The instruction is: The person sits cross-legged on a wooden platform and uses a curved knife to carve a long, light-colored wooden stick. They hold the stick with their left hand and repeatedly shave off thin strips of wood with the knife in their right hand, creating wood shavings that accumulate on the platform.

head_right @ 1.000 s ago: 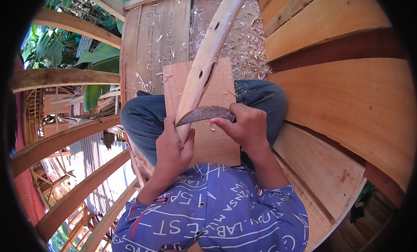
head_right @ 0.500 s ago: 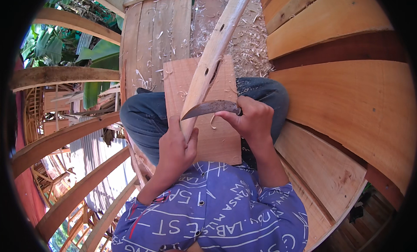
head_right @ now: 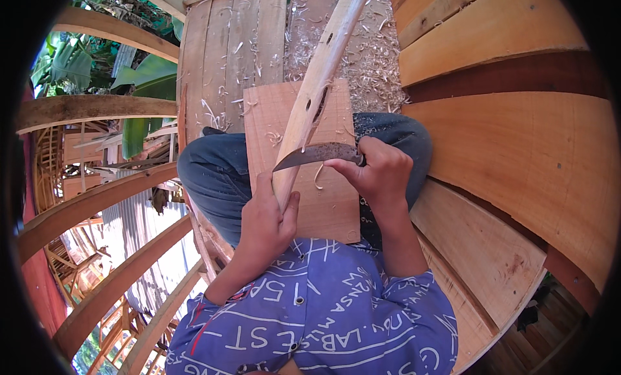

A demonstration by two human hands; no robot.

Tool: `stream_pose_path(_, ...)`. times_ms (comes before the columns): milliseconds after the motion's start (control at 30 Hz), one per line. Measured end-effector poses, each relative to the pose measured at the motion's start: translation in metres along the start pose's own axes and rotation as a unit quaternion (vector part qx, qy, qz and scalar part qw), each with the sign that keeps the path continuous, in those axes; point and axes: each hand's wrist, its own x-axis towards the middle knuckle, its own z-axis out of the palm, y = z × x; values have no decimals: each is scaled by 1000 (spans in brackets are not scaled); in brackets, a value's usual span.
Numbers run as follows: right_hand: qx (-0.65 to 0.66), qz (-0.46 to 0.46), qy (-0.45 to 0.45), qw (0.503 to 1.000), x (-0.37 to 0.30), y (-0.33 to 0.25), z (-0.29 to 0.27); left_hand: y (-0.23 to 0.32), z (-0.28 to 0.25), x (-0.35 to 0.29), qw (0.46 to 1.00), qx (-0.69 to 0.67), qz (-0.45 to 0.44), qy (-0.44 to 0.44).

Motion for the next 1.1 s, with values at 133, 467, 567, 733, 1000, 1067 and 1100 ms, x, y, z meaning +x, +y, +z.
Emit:
stream_pose_path(133, -11, 10, -1, 1000, 2, 1, -2, 2, -1, -2, 1000, -11, -1, -8)
stream_pose_path(467, -14, 16, 22, 1000, 3, 3, 1, 2, 1, -5, 999, -42, 6, -15)
stream_pose_path(567, -13, 13, 31, 999, 3, 5, 1, 4, -1, -6, 998, -55, -6, -28)
stream_pose_path(733, 5, 50, 3, 999, 4, -2, -6, 0, 0, -5, 995, -82, -29, -43)
stream_pose_path(1000, 574, 154, -394, 701, -6, 6, -38, -25, -14, 5, 982, -174, -32, -64)
stream_pose_path(1067, 612, 219, -411, 639, -3, 2, -44, -23, -17, 8, 980, -181, -27, -73)
stream_pose_path(1100, 615, 218, -395, 647, -4, 2, -43, -19, -19, 10, 980, -181, -24, -76)
